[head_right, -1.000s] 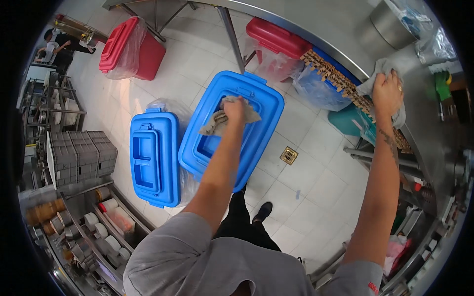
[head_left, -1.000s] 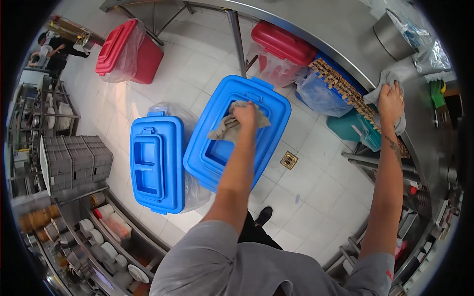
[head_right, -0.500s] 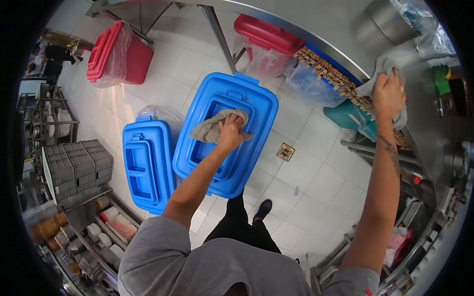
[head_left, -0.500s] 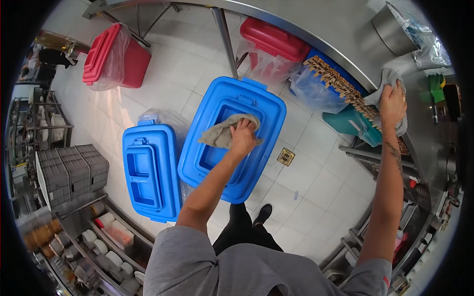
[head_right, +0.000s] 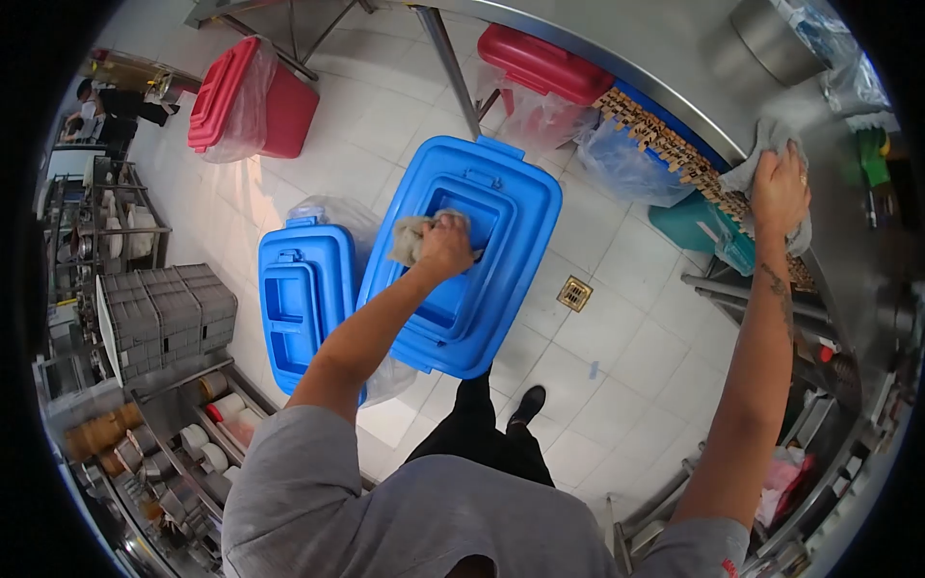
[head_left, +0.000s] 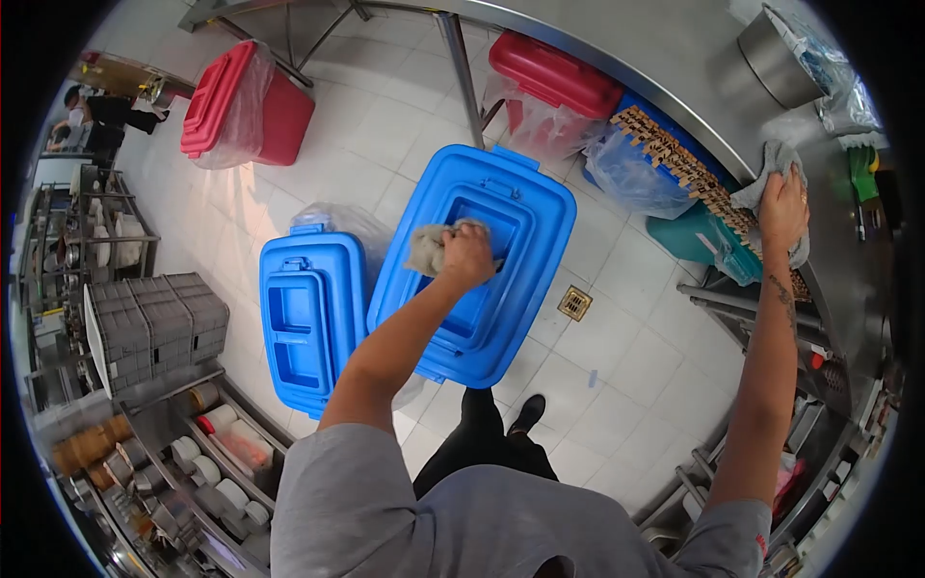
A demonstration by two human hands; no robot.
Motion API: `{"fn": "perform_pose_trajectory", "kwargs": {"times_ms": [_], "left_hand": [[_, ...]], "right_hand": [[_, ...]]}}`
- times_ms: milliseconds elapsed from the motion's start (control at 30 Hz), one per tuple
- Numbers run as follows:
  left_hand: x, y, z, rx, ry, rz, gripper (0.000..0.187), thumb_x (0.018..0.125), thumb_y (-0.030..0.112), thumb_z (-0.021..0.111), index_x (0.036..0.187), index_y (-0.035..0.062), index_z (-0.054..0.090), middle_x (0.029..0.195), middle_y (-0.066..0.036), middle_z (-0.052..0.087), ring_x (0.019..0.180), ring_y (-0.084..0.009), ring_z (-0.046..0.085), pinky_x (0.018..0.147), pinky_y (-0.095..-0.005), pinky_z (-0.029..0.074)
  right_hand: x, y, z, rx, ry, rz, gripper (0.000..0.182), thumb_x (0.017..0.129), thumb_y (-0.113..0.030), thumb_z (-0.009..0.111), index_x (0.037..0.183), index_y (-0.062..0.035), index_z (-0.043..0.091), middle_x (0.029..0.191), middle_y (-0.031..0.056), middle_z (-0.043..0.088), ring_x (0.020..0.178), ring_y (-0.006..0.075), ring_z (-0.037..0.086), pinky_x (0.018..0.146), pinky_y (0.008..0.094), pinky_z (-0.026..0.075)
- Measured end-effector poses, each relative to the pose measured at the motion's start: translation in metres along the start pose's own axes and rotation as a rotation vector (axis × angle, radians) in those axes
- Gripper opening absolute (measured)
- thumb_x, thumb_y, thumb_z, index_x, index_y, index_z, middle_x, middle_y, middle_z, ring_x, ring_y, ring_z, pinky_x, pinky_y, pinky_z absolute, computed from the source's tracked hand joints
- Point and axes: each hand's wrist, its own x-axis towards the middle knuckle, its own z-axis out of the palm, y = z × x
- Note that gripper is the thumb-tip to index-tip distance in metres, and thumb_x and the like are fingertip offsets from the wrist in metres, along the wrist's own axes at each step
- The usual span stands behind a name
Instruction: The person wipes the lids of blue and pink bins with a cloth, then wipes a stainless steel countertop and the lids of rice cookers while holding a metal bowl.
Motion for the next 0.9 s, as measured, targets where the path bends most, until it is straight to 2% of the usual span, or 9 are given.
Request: {"fn": "perform_pose_trajectory", "kwargs": {"times_ms": [33,133,233,333,533,667,733,833,900], "left_hand": [[-0.001,0.000,0.004,-0.040,0.019,0.005,0.057,0.082,0.035,0.053,0.121,-0.0072,0.046,0.121,-0.017,0.051,0.107,-0.0319,0.053,0.091,-0.0509,0.038],[0.022,0.016,0.044,-0.369,0.159,0.018,0.035,0.077,0.017,0.054,0.107,-0.0012,0.052,0.110,-0.018,0.056,0.097,-0.0381,0.057,0.077,-0.0494,0.046],[0.034,0.011,0.044,-0.929,0.238,-0.148,0.033,0.076,0.013,0.054,0.105,-0.0004,0.049,0.107,-0.021,0.056,0.090,-0.0402,0.058,0.073,-0.0469,0.048],[0.010,0.039,0.034,-0.870,0.410,-0.157,0.027,0.076,0.013,0.055,0.101,0.0027,0.052,0.103,-0.020,0.055,0.088,-0.0384,0.058,0.072,-0.0455,0.048],[-0.055,-0.011,0.031,-0.239,0.536,0.420,0.032,0.068,0.010,0.060,0.100,0.0081,0.054,0.096,-0.015,0.052,0.079,-0.0324,0.059,0.067,-0.0433,0.050],[-0.065,-0.113,0.023,-0.066,0.395,0.217,0.034,0.068,0.009,0.058,0.102,0.0112,0.055,0.100,-0.015,0.052,0.083,-0.0282,0.060,0.066,-0.0411,0.050],[-0.071,-0.168,0.019,-0.104,0.309,-0.046,0.033,0.076,0.014,0.056,0.108,0.0098,0.053,0.104,-0.016,0.053,0.088,-0.0319,0.058,0.071,-0.0433,0.049],[-0.074,-0.161,0.009,-0.595,0.447,-0.157,0.032,0.085,0.023,0.053,0.113,0.0060,0.050,0.106,-0.020,0.052,0.093,-0.0379,0.055,0.076,-0.0466,0.047],[-0.031,-0.136,0.099,-0.836,0.468,-0.065,0.039,0.090,0.033,0.049,0.115,0.0027,0.048,0.108,-0.023,0.050,0.095,-0.0427,0.052,0.079,-0.0477,0.045]], "right_hand": [[-0.002,0.000,0.002,-0.009,-0.011,0.005,0.051,0.088,-0.039,0.031,0.125,-0.0099,0.051,0.134,0.0042,0.047,0.123,0.0235,0.042,0.100,0.0429,0.033],[0.003,0.004,0.008,-0.039,-0.005,0.010,0.051,0.088,-0.039,0.031,0.126,-0.0108,0.050,0.134,0.0037,0.047,0.124,0.0224,0.042,0.100,0.0430,0.033],[-0.001,0.003,0.006,-0.061,0.003,-0.005,0.051,0.088,-0.040,0.031,0.126,-0.0112,0.050,0.134,0.0033,0.046,0.124,0.0215,0.042,0.100,0.0431,0.032],[-0.001,0.000,0.003,-0.071,-0.001,-0.001,0.051,0.088,-0.040,0.031,0.126,-0.0109,0.050,0.134,0.0031,0.046,0.124,0.0213,0.042,0.100,0.0432,0.033],[0.002,0.006,0.008,-0.021,-0.009,-0.019,0.052,0.088,-0.039,0.031,0.126,-0.0103,0.050,0.134,0.0049,0.047,0.123,0.0231,0.042,0.100,0.0434,0.033],[0.001,0.004,0.005,0.000,0.001,0.000,0.052,0.088,-0.039,0.031,0.125,-0.0092,0.051,0.133,0.0073,0.048,0.123,0.0250,0.043,0.100,0.0427,0.033],[0.003,0.004,0.005,-0.003,0.007,0.008,0.052,0.088,-0.039,0.030,0.125,-0.0087,0.051,0.133,0.0076,0.048,0.123,0.0255,0.043,0.100,0.0426,0.033],[-0.005,0.002,0.005,-0.015,-0.002,0.023,0.053,0.088,-0.039,0.030,0.126,-0.0087,0.050,0.133,0.0068,0.048,0.123,0.0254,0.043,0.100,0.0430,0.032],[-0.002,0.001,0.007,-0.013,0.012,0.029,0.053,0.088,-0.040,0.031,0.127,-0.0089,0.049,0.133,0.0062,0.048,0.122,0.0251,0.043,0.100,0.0430,0.032]]}}
